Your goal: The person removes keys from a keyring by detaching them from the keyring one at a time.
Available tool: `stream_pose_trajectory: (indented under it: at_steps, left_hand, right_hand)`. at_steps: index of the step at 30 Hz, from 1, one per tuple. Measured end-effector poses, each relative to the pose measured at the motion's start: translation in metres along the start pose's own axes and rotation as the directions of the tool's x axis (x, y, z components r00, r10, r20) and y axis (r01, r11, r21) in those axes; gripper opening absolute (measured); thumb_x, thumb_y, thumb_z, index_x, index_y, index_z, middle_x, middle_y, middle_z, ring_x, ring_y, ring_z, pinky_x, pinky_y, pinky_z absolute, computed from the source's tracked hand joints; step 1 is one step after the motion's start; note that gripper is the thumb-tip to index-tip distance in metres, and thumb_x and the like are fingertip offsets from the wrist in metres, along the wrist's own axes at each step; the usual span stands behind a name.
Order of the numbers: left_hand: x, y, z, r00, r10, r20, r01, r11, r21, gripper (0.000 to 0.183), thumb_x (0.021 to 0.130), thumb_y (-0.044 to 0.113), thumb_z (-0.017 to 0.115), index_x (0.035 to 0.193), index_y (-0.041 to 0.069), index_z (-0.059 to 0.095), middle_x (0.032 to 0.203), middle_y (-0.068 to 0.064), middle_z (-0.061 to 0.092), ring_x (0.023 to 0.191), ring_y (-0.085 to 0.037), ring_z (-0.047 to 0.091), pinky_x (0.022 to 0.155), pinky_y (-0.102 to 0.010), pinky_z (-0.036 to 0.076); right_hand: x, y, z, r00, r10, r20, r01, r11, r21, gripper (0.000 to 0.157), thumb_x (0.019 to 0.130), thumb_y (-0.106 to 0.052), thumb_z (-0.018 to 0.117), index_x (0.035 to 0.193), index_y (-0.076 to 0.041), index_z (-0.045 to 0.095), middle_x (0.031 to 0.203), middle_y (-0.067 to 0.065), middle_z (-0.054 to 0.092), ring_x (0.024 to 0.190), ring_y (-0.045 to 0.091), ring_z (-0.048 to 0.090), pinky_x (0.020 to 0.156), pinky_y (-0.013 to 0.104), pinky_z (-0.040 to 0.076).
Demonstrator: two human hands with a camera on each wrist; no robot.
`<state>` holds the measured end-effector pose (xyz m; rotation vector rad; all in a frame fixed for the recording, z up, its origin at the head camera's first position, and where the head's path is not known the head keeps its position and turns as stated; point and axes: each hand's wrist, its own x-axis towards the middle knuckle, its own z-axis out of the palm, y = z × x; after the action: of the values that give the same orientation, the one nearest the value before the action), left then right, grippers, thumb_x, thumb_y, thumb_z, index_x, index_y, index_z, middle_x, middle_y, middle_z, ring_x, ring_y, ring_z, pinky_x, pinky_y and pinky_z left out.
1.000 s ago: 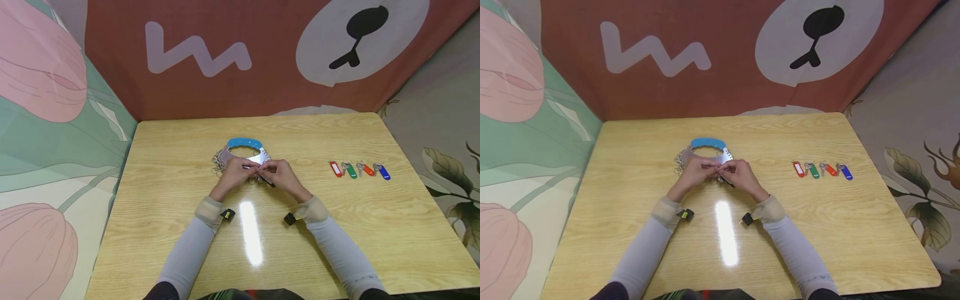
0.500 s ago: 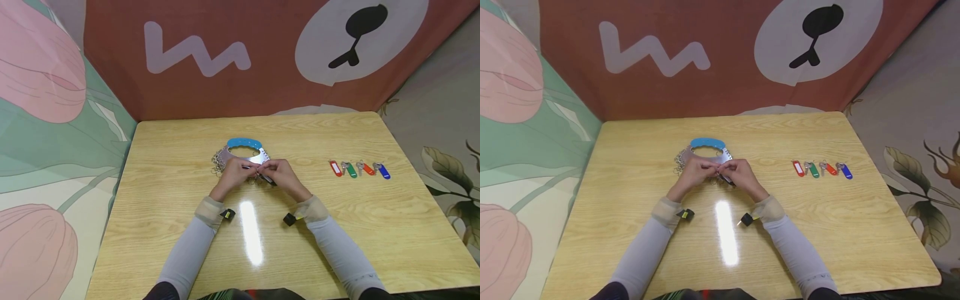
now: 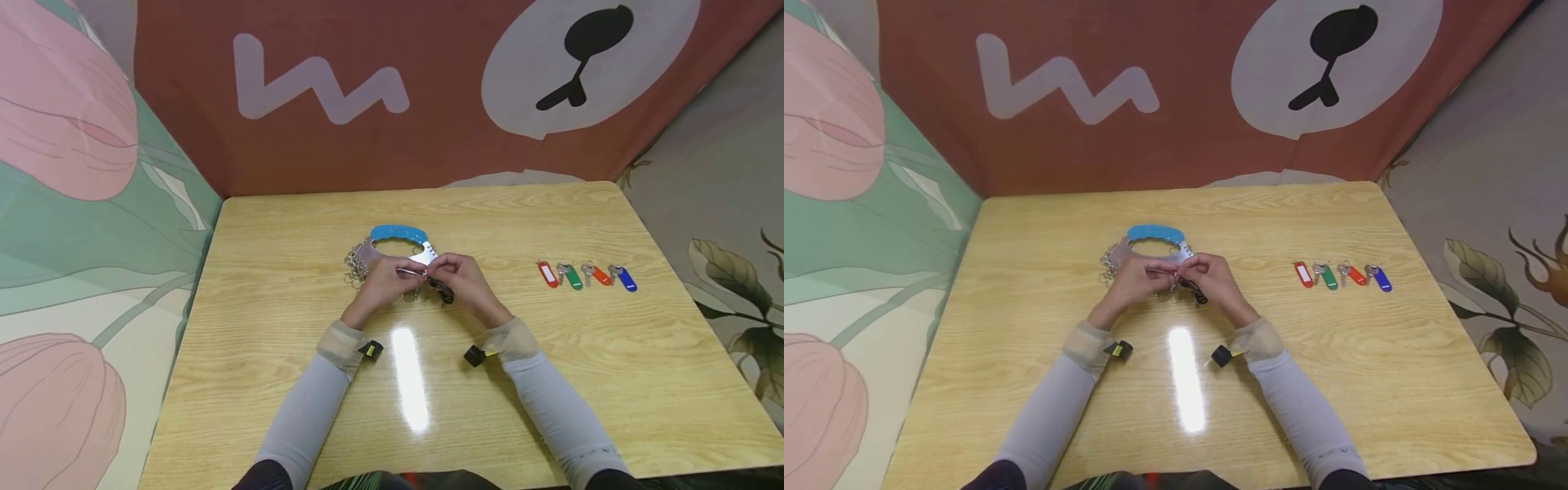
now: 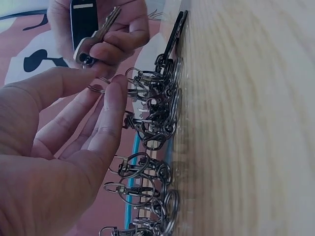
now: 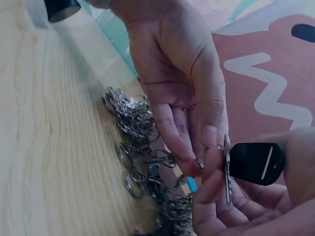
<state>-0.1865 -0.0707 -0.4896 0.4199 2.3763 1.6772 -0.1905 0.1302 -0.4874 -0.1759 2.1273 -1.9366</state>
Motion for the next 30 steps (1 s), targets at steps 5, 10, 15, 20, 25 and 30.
stream_pose_trajectory:
  at_steps: [5, 10, 15, 20, 25, 30]
  left_hand:
    - [0.000, 0.000, 0.000, 1.000, 0.006, -0.005, -0.006, 1.000, 0.013, 0.023, 0.095, 0.003, 0.076, 0.118, 0.000, 0.078, 0.118, -0.016, 0.078, 0.101, -0.027, 0.078, 0.084, -0.026, 0.063]
    - [0.000, 0.001, 0.001, 1.000, 0.001, -0.026, 0.001, 0.999, 0.044, 0.022, 0.094, 0.004, 0.077, 0.116, 0.002, 0.078, 0.118, -0.015, 0.078, 0.102, -0.027, 0.078, 0.086, -0.026, 0.063]
    - [0.000, 0.002, 0.004, 0.999, -0.018, -0.038, 0.019, 0.999, 0.026, 0.022, 0.094, 0.004, 0.078, 0.116, 0.001, 0.078, 0.117, -0.015, 0.078, 0.101, -0.028, 0.078, 0.084, -0.026, 0.063]
    - [-0.001, 0.005, 0.007, 0.999, -0.009, -0.050, 0.009, 1.000, -0.005, 0.020, 0.094, -0.001, 0.075, 0.114, -0.002, 0.077, 0.115, -0.019, 0.078, 0.101, -0.031, 0.078, 0.084, -0.026, 0.063]
    - [-0.002, 0.006, 0.008, 0.999, -0.011, -0.044, 0.010, 1.000, -0.025, 0.021, 0.093, -0.002, 0.076, 0.113, -0.003, 0.078, 0.113, -0.019, 0.078, 0.101, -0.030, 0.078, 0.084, -0.025, 0.063]
    - [-0.003, 0.007, 0.007, 0.999, -0.018, -0.031, 0.017, 0.999, -0.044, 0.025, 0.091, -0.002, 0.079, 0.116, -0.003, 0.077, 0.113, -0.019, 0.078, 0.103, -0.029, 0.078, 0.087, -0.025, 0.062]
  right_hand:
    - [-0.003, -0.007, -0.002, 0.996, -0.055, 0.063, 0.063, 0.988, -0.142, 0.019, 0.096, -0.007, 0.078, 0.107, 0.008, 0.074, 0.098, 0.009, 0.078, 0.090, 0.015, 0.074, 0.079, 0.023, 0.059]
    - [-0.005, -0.011, -0.004, 0.981, -0.157, 0.115, 0.188, 0.918, -0.348, 0.019, 0.090, -0.009, 0.085, 0.105, -0.002, 0.076, 0.101, 0.011, 0.078, 0.091, 0.021, 0.075, 0.078, 0.024, 0.060]
    - [-0.008, -0.012, -0.003, 0.944, -0.279, 0.176, 0.329, 0.783, -0.528, 0.025, 0.085, -0.003, 0.087, 0.108, -0.002, 0.075, 0.100, 0.010, 0.079, 0.088, 0.020, 0.075, 0.076, 0.029, 0.062]
    - [-0.011, -0.016, 0.000, 0.917, -0.354, 0.186, 0.390, 0.689, -0.611, 0.018, 0.088, 0.000, 0.079, 0.106, 0.000, 0.077, 0.100, 0.012, 0.078, 0.082, 0.019, 0.072, 0.071, 0.034, 0.061]
    - [-0.012, -0.016, 0.000, 0.901, -0.394, 0.183, 0.416, 0.665, -0.620, 0.010, 0.095, 0.001, 0.074, 0.103, 0.000, 0.080, 0.100, 0.014, 0.079, 0.083, 0.022, 0.070, 0.073, 0.040, 0.060]
    - [-0.011, -0.017, 0.000, 0.896, -0.398, 0.198, 0.432, 0.673, -0.601, 0.009, 0.097, -0.004, 0.076, 0.104, 0.000, 0.081, 0.103, 0.014, 0.080, 0.089, 0.023, 0.074, 0.077, 0.043, 0.062]
